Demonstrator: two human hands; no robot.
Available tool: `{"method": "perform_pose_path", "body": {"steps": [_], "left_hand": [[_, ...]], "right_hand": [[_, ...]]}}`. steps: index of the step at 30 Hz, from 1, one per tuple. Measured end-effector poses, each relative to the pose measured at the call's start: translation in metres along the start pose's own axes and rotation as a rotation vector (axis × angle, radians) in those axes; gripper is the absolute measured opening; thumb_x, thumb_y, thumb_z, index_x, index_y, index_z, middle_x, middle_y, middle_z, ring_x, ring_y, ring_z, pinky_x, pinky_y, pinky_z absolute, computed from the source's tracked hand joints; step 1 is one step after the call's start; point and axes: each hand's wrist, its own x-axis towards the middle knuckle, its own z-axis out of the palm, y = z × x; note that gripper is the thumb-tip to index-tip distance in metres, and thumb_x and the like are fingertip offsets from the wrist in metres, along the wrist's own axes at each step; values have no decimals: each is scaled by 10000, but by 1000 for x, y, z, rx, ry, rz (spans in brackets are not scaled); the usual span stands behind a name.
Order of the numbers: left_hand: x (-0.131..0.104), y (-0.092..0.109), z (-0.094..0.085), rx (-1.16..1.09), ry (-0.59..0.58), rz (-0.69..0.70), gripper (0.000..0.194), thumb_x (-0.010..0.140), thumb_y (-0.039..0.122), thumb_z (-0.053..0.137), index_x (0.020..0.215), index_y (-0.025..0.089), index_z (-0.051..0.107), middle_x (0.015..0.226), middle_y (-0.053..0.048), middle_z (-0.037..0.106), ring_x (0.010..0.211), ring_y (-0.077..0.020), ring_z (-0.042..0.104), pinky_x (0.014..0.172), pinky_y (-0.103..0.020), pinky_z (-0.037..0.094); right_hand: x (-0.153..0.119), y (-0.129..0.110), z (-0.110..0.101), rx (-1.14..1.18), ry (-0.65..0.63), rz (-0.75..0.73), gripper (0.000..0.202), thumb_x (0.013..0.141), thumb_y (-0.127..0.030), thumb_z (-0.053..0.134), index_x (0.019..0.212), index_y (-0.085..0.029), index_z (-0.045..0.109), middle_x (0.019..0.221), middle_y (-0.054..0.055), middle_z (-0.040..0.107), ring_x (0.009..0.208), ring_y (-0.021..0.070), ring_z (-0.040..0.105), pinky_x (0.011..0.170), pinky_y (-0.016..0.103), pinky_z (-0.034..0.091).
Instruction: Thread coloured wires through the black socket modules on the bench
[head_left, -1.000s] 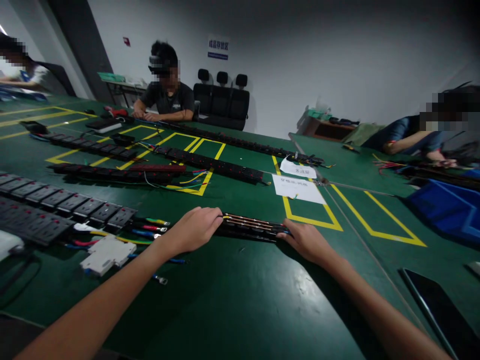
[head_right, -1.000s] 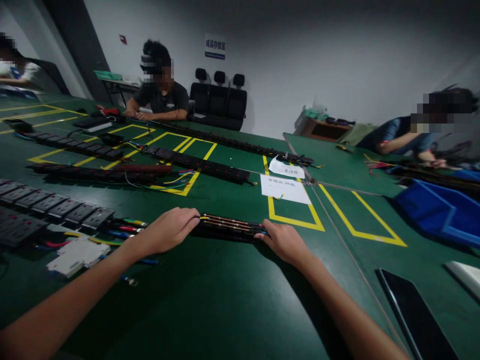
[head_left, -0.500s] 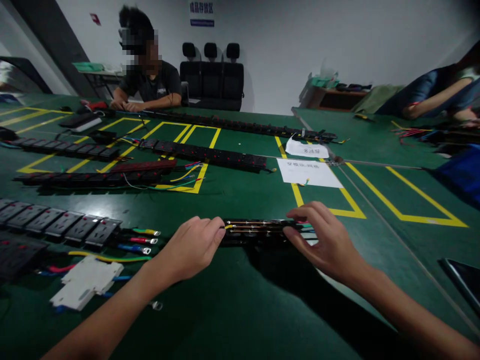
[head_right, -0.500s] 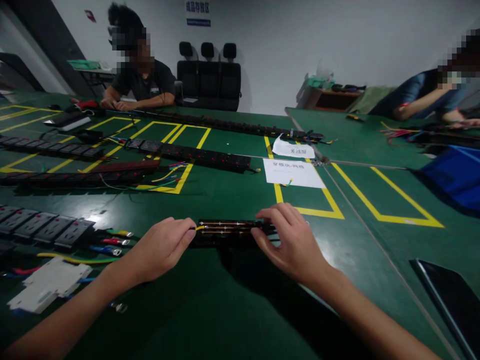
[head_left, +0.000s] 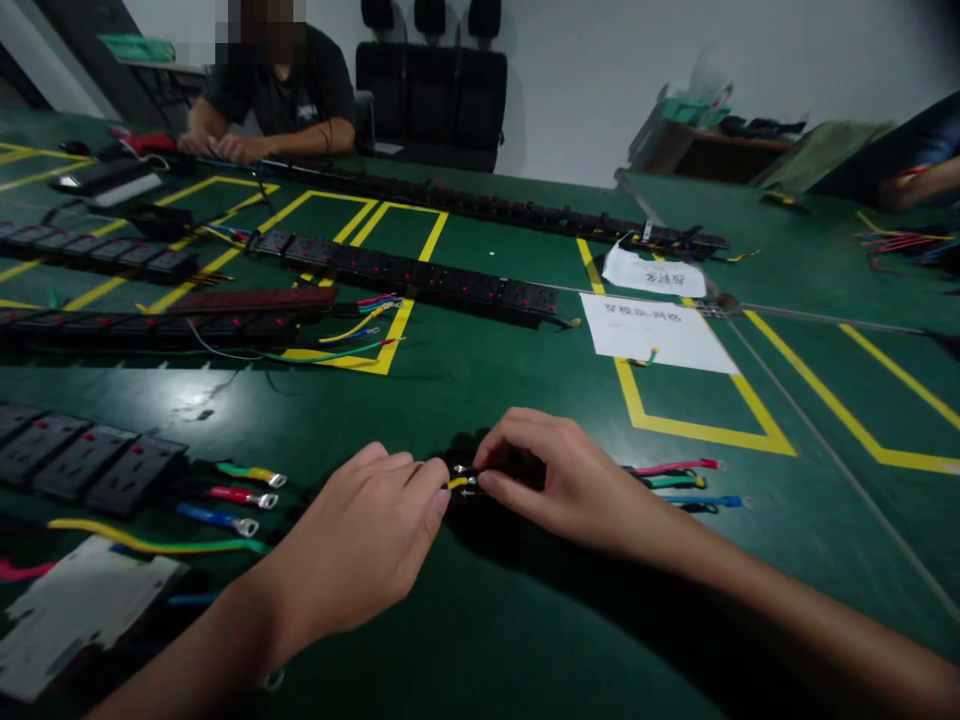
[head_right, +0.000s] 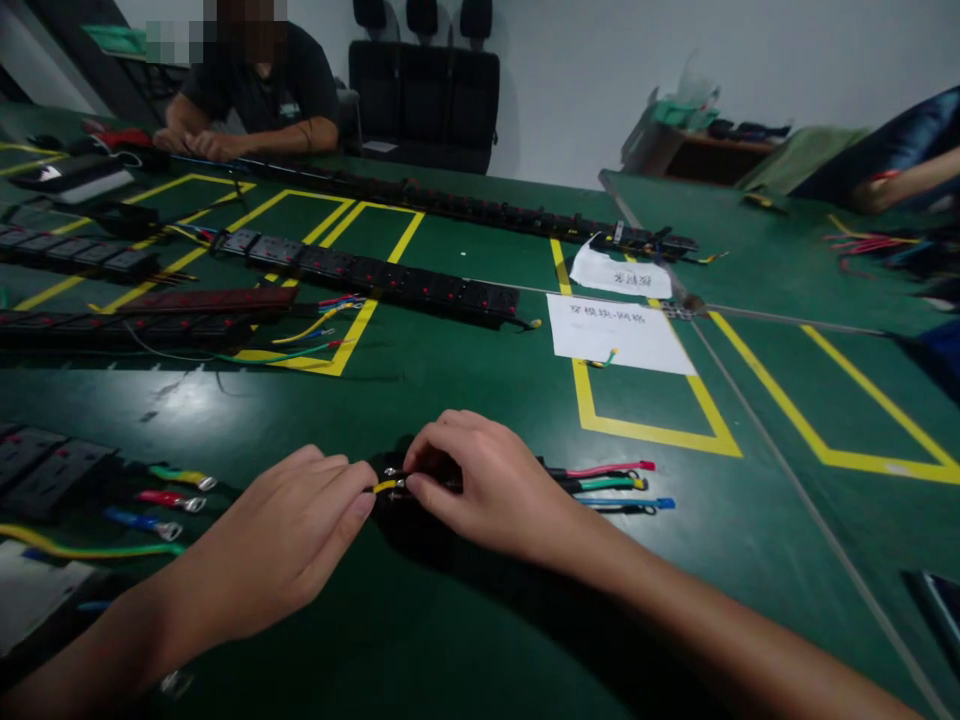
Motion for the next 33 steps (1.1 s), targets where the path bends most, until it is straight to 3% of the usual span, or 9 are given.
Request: {"method": "perform_pose_path", "body": {"steps": [10, 19, 33], "left_hand": [[0, -2, 2, 9, 29, 40, 297, 1047, 206, 298, 846, 213, 517, 724, -21, 573, 619, -200, 480, 643, -375, 304], [2, -2, 1, -12, 40, 38, 300, 1045, 208, 308, 825, 217, 512, 709, -15, 557, 620, -198, 477, 640, -378, 300], [1, -3, 2, -33, -13, 6, 325, 1034, 228, 305, 817, 216, 548, 719, -28, 586, 628, -202, 483, 629, -394, 331]], "right_hand": [[0, 3, -1, 48, 10, 25, 95, 945, -260, 631, 944, -200, 704, 881, 32, 683, 814, 153, 615, 707, 278, 456], [-3, 3, -1, 24, 23, 16, 79, 934, -253, 645, 945, -203, 706, 880, 29, 677, 805, 151, 616, 704, 276, 458], [-2, 3, 0, 40, 24, 47, 105, 944, -285, 635, 916, -208, 700, 876, 35, 681, 800, 156, 616, 703, 282, 459]]}}
